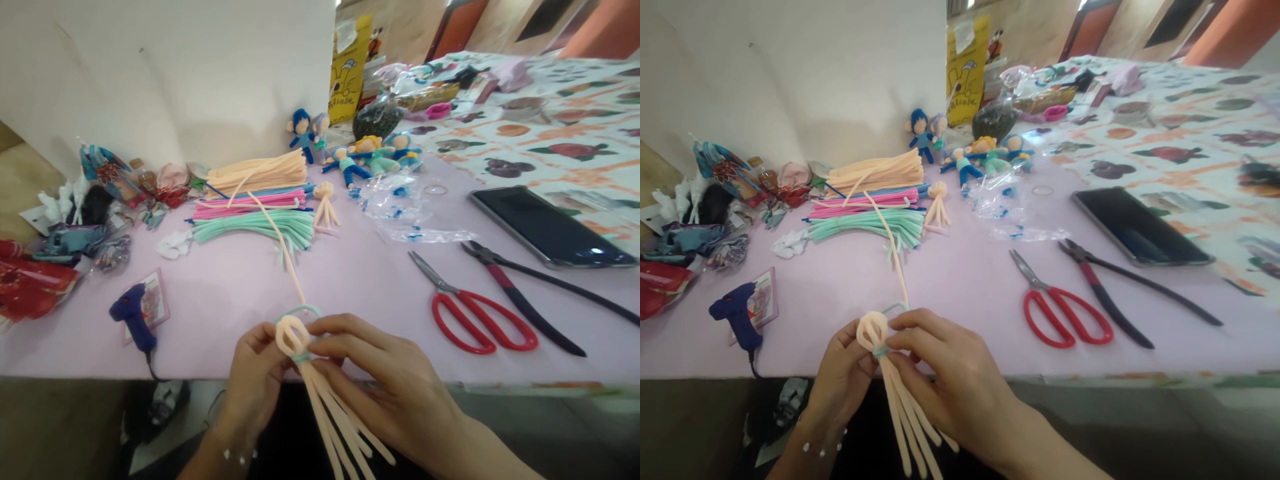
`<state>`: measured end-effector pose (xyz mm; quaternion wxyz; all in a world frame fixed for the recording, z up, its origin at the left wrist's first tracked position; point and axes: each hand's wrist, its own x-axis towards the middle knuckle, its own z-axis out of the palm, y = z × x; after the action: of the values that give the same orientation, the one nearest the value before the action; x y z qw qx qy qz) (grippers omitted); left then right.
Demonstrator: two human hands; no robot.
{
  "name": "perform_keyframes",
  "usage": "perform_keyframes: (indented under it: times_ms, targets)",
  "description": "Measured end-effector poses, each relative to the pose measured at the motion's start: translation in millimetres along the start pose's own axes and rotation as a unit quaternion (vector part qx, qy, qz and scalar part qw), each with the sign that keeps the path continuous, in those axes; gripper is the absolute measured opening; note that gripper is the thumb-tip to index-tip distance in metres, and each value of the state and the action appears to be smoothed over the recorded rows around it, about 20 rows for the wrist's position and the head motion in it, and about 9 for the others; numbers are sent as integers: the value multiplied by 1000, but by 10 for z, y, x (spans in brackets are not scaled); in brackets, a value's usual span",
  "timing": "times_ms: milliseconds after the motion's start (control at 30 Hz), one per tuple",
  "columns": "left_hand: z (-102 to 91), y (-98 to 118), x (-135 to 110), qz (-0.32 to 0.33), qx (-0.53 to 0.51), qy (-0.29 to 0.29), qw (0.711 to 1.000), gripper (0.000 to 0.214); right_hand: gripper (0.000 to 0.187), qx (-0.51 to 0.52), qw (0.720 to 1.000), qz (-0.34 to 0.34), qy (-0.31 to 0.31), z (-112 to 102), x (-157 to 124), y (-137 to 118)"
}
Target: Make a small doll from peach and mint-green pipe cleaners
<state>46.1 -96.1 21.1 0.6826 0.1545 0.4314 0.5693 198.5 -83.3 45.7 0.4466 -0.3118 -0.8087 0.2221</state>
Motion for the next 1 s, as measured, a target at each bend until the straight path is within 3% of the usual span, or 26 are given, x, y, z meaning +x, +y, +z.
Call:
perform_keyframes:
  times_ms: [267,467,567,667,833,1000]
  targets:
    - [-34,-28,-34,58,15,-19,998,29,16,-12,1000,20,-2,17,-22,24]
    - [-117,-167,-67,49,48,-116,991,30,17,-27,999,22,2,5,-18,12]
    - [-136,-208,-54,75,67,-89,991,26,19,-55,998,8,-3,0,-22,7]
    - [-142,-213,-34,141,101,-66,983,20,18,-118,993,-26,5,1,-40,0]
    - [-116,-205,-34,284,199,-20,938,21,20,-177,982,-62,20,41,-104,-17]
    - [-72,-213,-52,347,240,11,907,20,21,-180,981,-63,27,80,-125,-35]
